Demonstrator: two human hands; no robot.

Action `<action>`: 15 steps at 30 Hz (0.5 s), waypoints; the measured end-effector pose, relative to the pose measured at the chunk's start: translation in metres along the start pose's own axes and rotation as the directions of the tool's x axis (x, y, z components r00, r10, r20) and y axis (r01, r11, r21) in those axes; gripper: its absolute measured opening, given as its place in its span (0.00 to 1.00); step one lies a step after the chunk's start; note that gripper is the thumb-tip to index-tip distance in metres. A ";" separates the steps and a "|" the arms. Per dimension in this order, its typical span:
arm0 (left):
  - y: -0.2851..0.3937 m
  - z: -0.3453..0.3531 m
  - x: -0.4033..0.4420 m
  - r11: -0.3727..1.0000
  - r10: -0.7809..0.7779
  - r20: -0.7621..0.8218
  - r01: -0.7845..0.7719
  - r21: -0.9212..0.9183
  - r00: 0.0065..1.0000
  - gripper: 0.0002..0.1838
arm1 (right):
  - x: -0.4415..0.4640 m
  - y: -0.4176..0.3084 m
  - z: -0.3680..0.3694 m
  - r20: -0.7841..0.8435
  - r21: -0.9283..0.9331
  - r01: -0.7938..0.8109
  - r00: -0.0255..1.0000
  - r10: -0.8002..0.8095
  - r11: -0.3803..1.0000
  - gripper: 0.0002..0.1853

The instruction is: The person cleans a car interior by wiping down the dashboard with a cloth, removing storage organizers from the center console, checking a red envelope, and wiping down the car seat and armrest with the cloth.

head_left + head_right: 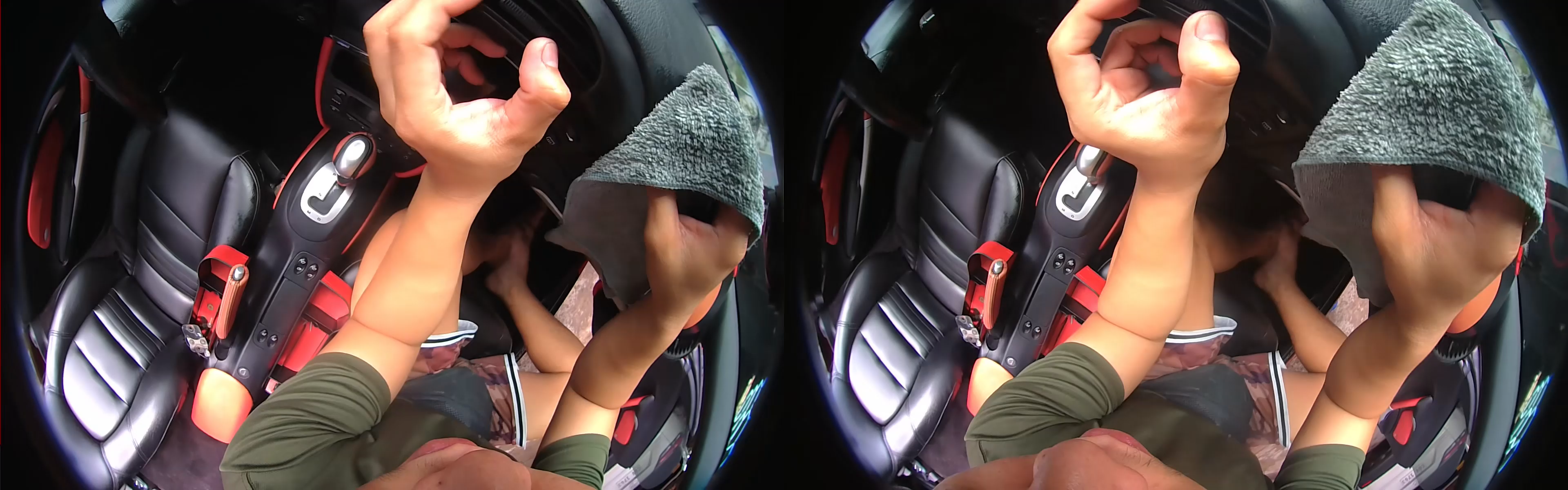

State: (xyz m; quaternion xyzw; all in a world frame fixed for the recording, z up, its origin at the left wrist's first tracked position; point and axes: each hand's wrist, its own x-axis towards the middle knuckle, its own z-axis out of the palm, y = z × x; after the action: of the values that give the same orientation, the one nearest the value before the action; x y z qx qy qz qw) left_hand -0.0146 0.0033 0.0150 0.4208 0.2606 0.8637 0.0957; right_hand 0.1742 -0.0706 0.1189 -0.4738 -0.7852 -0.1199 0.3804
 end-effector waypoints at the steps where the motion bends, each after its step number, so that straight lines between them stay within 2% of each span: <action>1: -0.002 -0.002 0.003 0.999 0.040 0.020 -0.040 0.006 0.999 0.21 | 0.002 -0.004 0.003 0.020 -0.027 0.004 1.000 -0.004 1.000 0.22; 2: 0.001 -0.005 0.004 0.990 0.095 0.052 -0.100 0.097 0.994 0.21 | 0.003 -0.008 0.003 0.039 -0.031 -0.014 0.999 0.015 0.999 0.21; 4: -0.001 -0.005 0.004 0.975 0.149 0.077 -0.160 0.156 0.986 0.21 | 0.005 -0.009 0.001 0.057 -0.032 -0.015 0.998 0.016 0.999 0.21; 7: -0.011 -0.005 -0.001 0.982 0.144 0.062 -0.151 0.115 0.988 0.22 | 0.005 -0.006 0.000 0.063 -0.033 0.017 0.998 -0.015 0.999 0.20; 11: -0.001 -0.006 0.001 0.968 0.144 0.088 -0.159 0.196 0.986 0.22 | 0.004 -0.006 0.001 0.060 -0.030 0.016 0.998 -0.015 0.999 0.20; 15: -0.003 -0.003 -0.005 0.992 0.013 -0.003 -0.012 0.122 1.000 0.21 | 0.004 -0.006 0.001 0.065 -0.036 0.018 0.998 -0.016 0.999 0.19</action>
State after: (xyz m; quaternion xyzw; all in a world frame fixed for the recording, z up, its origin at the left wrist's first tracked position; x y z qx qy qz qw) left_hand -0.0137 0.0022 0.0084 0.4259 0.3104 0.8474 0.0640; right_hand 0.1679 -0.0707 0.1217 -0.4775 -0.7988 -0.1220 0.3449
